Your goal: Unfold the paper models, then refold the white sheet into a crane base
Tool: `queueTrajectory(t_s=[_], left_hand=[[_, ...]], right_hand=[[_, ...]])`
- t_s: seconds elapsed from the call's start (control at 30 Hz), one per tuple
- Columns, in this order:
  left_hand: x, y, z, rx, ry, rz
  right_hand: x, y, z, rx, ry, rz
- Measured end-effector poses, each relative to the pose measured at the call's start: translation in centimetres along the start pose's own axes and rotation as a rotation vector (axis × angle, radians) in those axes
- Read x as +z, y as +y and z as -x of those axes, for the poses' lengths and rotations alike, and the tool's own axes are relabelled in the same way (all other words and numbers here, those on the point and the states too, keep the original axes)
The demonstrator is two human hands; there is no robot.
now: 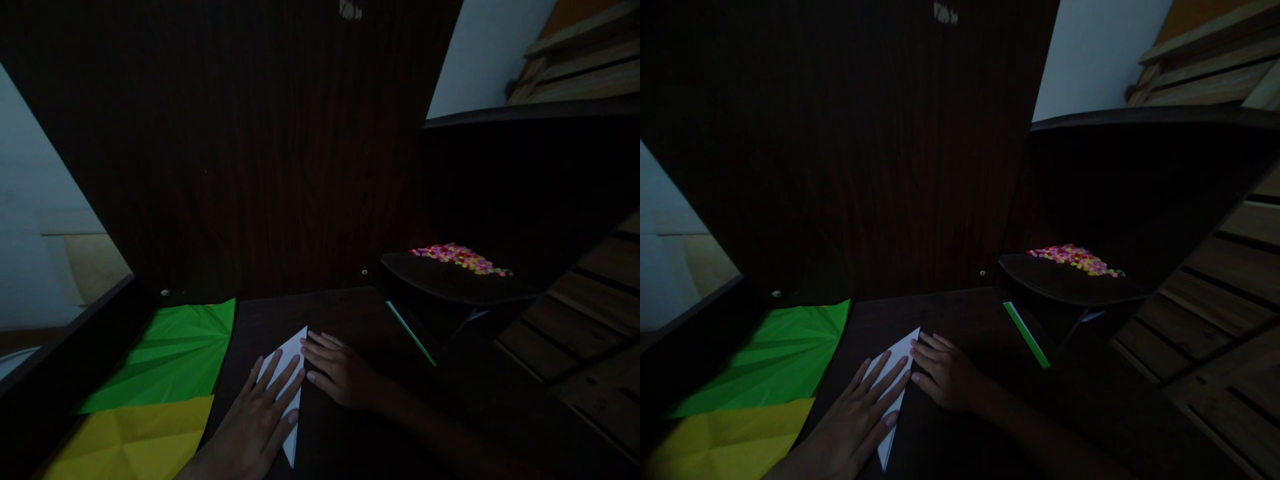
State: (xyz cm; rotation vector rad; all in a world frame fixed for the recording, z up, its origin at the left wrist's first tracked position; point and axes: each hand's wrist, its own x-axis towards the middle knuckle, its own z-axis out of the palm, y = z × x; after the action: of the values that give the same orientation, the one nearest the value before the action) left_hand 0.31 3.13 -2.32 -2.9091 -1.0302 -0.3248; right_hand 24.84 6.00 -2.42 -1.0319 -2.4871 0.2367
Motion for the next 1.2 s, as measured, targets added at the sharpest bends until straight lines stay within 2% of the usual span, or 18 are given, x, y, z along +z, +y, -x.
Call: queueTrajectory(t_s=[0.47, 0.77, 0.93, 1.2], left_hand=[[-0.7, 0.1, -0.1, 0.044, -0.008, 0.103], [-1.3, 0.6, -0.3, 0.032, -0.096, 0.167], [-1.8, 0.9, -0.4, 0.033, -0.131, 0.192], [-1.4, 0.9, -0.5, 0.036, -0.143, 0.223]], right_hand=[[0.3, 0.3, 0.0, 0.071, 0.028, 0.048], [0.3, 0.4, 0.0, 0.094, -0.023, 0.075], [0.7, 0.7, 0.1, 0.077, 0.008, 0.067], [0.7, 0.5, 0.0, 0.104, 0.019, 0.118]])
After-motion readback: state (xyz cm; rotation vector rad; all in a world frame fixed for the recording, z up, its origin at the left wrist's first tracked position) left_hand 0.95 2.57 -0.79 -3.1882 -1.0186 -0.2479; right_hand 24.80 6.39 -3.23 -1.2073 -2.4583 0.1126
